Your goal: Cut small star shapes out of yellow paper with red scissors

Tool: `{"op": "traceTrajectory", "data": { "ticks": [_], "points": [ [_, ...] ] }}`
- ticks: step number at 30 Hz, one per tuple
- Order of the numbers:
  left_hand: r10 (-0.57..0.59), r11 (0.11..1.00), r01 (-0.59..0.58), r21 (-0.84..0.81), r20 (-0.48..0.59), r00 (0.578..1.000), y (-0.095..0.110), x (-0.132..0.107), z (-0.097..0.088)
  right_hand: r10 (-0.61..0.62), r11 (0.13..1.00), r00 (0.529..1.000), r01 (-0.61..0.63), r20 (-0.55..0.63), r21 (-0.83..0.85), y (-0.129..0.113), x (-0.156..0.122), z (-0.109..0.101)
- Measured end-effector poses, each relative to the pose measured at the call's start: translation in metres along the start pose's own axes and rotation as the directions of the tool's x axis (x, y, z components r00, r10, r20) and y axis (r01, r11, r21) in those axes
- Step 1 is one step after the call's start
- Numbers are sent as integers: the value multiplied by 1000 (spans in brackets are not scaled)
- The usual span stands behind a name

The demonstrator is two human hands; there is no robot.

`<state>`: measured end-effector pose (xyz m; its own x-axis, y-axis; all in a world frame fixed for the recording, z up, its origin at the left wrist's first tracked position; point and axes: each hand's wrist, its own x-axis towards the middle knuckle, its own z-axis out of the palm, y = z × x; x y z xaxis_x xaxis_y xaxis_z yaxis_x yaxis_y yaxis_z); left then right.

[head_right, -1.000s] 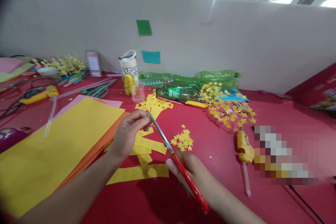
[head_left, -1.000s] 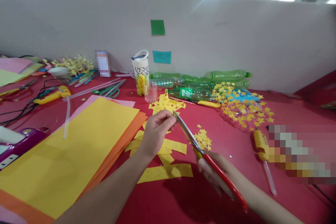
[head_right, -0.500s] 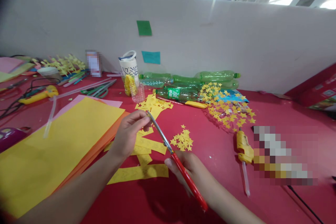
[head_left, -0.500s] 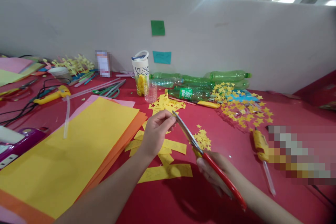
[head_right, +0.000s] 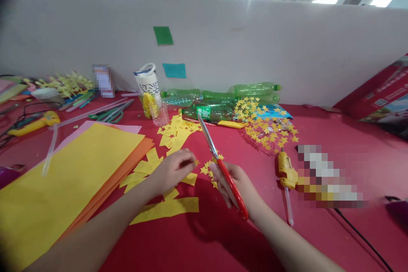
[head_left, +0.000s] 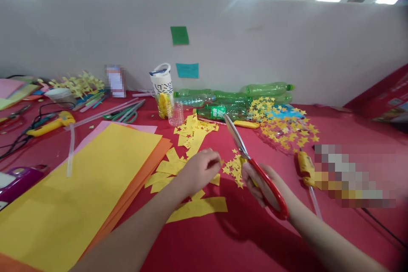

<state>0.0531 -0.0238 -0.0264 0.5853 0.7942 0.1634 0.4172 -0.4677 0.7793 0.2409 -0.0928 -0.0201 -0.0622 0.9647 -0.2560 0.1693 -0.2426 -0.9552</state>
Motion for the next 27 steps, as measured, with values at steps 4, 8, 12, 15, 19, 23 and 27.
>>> {"op": "traceTrajectory", "data": {
  "ticks": [4,8,12,15,19,23,27],
  "points": [
    [38,977,-65,201,138,990,-3,3,13,9,1000,1000,-9,-17,2,-1,0,0],
    [39,984,-60,169,122,992,-5,7,18,12,1000,1000,-12,-11,0,-1,0,0],
    [34,989,-45,140,79,996,-6,9,12,1,1000,1000,-1,-5,-13,0,0,0],
    [23,983,-36,181,73,997,-9,7,-7,-7,1000,1000,6,-15,-24,1,0,0],
    [-114,966,57,251,219,969,-17,-2,-31,-8,999,1000,8,-5,-34,1,-1,0],
    [-143,949,59,311,257,956,-20,-6,-36,2,999,1000,-1,5,-39,2,-1,1],
    [-132,952,41,305,285,949,-16,-5,-31,-5,999,1000,5,3,-49,1,-1,1]
  ]
}}
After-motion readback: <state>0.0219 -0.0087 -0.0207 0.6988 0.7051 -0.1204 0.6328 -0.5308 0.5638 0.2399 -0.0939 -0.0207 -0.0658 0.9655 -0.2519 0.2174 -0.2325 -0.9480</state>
